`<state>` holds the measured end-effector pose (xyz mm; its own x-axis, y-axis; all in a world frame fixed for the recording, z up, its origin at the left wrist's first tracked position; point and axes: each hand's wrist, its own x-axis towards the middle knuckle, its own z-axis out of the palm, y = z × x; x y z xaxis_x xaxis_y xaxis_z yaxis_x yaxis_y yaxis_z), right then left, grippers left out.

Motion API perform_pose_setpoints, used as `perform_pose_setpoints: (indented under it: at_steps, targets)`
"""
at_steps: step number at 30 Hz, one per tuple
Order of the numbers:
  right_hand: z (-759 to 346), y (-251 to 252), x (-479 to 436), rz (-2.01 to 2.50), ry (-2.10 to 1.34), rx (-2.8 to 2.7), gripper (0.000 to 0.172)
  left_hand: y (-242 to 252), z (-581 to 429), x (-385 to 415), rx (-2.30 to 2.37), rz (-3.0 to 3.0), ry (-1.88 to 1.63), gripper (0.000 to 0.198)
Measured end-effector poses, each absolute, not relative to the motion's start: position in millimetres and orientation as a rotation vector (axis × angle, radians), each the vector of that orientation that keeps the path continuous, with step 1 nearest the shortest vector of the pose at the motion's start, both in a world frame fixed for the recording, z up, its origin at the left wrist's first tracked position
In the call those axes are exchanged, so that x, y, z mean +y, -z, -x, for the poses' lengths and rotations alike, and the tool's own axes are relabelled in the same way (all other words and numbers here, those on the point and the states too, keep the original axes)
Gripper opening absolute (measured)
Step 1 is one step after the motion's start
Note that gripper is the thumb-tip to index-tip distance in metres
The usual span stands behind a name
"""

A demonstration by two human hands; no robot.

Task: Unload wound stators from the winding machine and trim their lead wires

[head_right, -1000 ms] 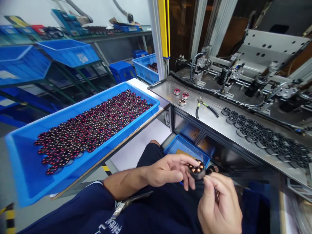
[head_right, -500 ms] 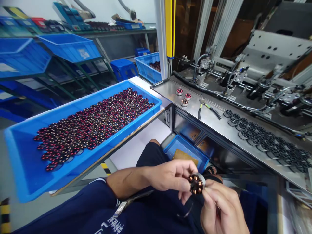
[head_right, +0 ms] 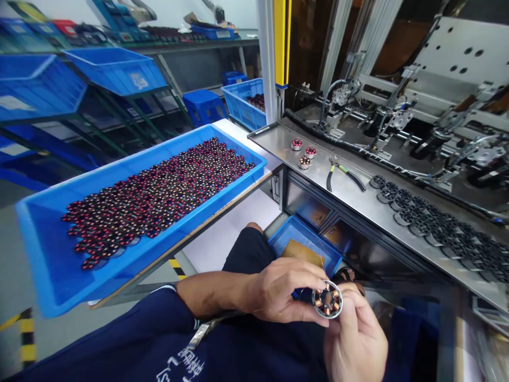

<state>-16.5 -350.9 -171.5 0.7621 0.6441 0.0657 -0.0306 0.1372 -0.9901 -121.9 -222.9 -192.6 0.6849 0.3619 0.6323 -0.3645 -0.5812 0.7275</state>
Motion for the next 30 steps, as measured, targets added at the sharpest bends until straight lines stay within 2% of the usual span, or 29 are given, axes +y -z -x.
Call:
perform_pose_setpoints:
  at_steps: [4,12,16,21,26,30]
  targets:
    - [13,177,-353,1.299,-0.716,-0.4,0.019,197,125,-224,0.031,-2.035,-0.986,0.051]
    - [14,180,-353,1.283,-0.744,-0.387,0.017,193,126,-222,0.028,-2.048,-0.947,0.047]
    - [14,180,-352,1.28,-0.736,-0.404,0.017,188,130,-221,-0.054,-2.046,-1.033,0.042]
    - [13,179,-351,1.287,-0.713,-0.444,0.021,183,134,-218,-0.095,-2.051,-0.977,0.032]
    - [14,178,-350,1.366,-0.576,-0.559,0.026,180,138,-217,-0.175,-2.022,-0.982,0.023]
    - [8,174,-351,1.387,-0.35,-0.791,0.019,177,142,-217,-0.225,-1.82,-0.923,0.019]
